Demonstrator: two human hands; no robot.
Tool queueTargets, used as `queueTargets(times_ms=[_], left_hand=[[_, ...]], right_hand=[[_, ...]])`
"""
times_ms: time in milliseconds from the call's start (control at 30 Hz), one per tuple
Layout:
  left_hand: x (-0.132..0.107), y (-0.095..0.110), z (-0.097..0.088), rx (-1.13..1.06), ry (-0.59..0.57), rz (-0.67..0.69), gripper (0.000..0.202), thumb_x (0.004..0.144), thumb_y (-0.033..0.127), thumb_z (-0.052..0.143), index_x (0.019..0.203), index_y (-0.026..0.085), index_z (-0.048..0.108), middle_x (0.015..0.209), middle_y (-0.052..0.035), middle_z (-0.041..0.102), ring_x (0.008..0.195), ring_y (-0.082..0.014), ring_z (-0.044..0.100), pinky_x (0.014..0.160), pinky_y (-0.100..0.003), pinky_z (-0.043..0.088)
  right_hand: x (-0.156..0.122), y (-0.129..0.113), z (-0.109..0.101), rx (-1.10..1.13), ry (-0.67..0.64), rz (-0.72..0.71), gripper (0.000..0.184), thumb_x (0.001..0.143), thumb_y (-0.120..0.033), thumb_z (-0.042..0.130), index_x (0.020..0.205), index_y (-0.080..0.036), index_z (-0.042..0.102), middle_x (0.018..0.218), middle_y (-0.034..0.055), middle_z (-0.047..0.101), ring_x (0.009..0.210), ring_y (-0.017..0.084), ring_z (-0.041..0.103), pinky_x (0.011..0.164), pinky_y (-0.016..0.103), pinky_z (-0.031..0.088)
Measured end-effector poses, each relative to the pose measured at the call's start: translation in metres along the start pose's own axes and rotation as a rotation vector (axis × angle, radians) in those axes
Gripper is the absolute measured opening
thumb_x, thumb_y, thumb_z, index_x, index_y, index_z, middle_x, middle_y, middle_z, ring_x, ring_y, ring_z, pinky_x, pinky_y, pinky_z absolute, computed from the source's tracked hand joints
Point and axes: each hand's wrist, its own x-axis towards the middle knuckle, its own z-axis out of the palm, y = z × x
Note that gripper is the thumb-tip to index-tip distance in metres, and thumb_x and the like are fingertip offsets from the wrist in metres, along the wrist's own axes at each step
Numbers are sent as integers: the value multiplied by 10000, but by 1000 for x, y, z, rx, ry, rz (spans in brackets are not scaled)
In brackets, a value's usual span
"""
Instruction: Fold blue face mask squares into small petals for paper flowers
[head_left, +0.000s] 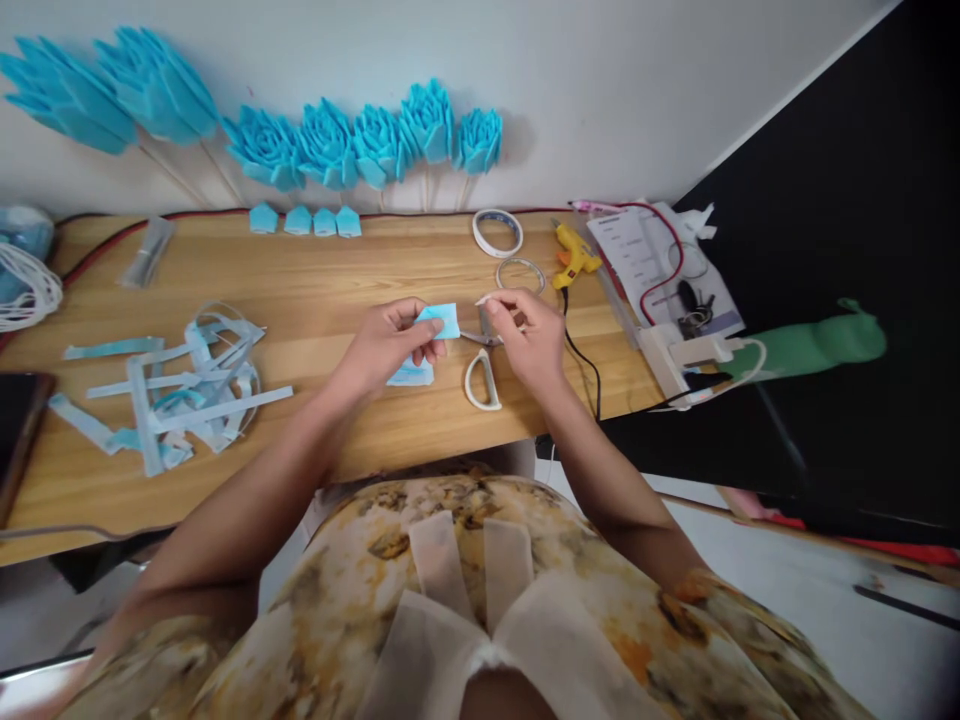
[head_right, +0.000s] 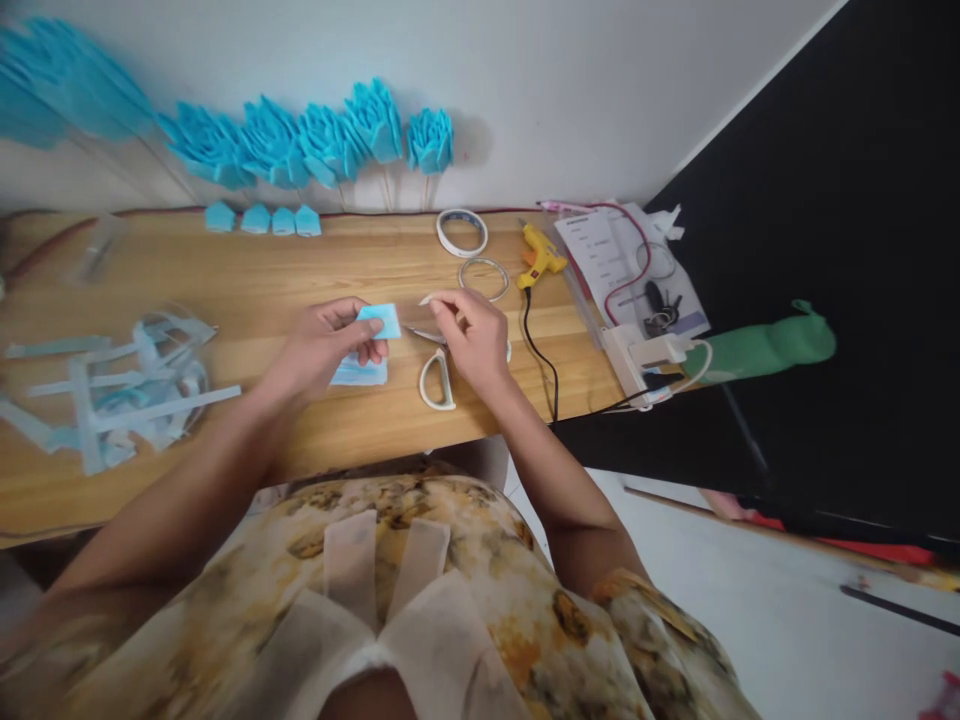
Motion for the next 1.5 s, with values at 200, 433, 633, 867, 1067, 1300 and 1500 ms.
queueTargets(times_ms=[200, 433, 633, 867, 1067, 1300, 1500], left_hand=[[0, -1, 0, -17, -19, -30, 164, 773, 265, 706, 716, 162, 592, 585, 6, 674, 460, -65, 520, 480, -194, 405], [0, -1, 1, -25, -35, -48, 177, 774, 254, 718, 707, 165, 581, 574, 13, 666, 449, -63, 526, 467, -191, 403], [-1, 0, 0, -16, -53, -46, 198, 811, 267, 716, 719, 165, 572, 583, 18, 659, 453, -56, 533, 472, -182, 410], [0, -3, -1, -55, -53, -32, 225, 780, 292, 753, 712, 160, 584, 584, 12, 667, 457, -63, 543, 470, -187, 411], [0, -2, 0, -35, -38, -47, 208, 788, 283, 739, 718, 163, 584, 579, 15, 661, 455, -63, 544, 472, -188, 413], [0, -1, 1, -12, -67, -69, 209, 783, 289, 736, 718, 169, 579, 584, 17, 664, 456, -64, 537, 480, -192, 420], [0, -2, 0, -48, -60, -50, 199, 779, 288, 733, 722, 165, 587, 581, 15, 661, 453, -66, 537, 476, -195, 416]], right_hand=[[0, -25, 0, -211, 77, -352, 272, 1013, -320, 500, 987, -261, 765, 887, 41, 740, 839, 184, 662, 806, 363, 526], [4, -20, 9, -322, -15, -409, 291, 1003, -299, 480, 1029, -308, 770, 875, 47, 705, 837, 200, 648, 794, 391, 516], [6, -16, 11, -339, -19, -473, 309, 1014, -291, 461, 1031, -301, 770, 869, 44, 709, 830, 196, 643, 748, 380, 527], [3, -11, 12, -378, 14, -584, 283, 1018, -269, 490, 1006, -291, 772, 858, 29, 729, 810, 171, 645, 717, 339, 523], [4, -15, 9, -364, 16, -551, 269, 1013, -258, 495, 1000, -283, 763, 859, 36, 719, 814, 175, 641, 731, 343, 523], [9, -19, 8, -379, 18, -557, 273, 1006, -260, 497, 972, -286, 767, 857, 32, 708, 799, 179, 635, 713, 351, 523], [6, -16, 8, -363, -96, -490, 278, 1002, -257, 497, 1025, -295, 772, 880, 41, 696, 834, 186, 620, 737, 362, 504]])
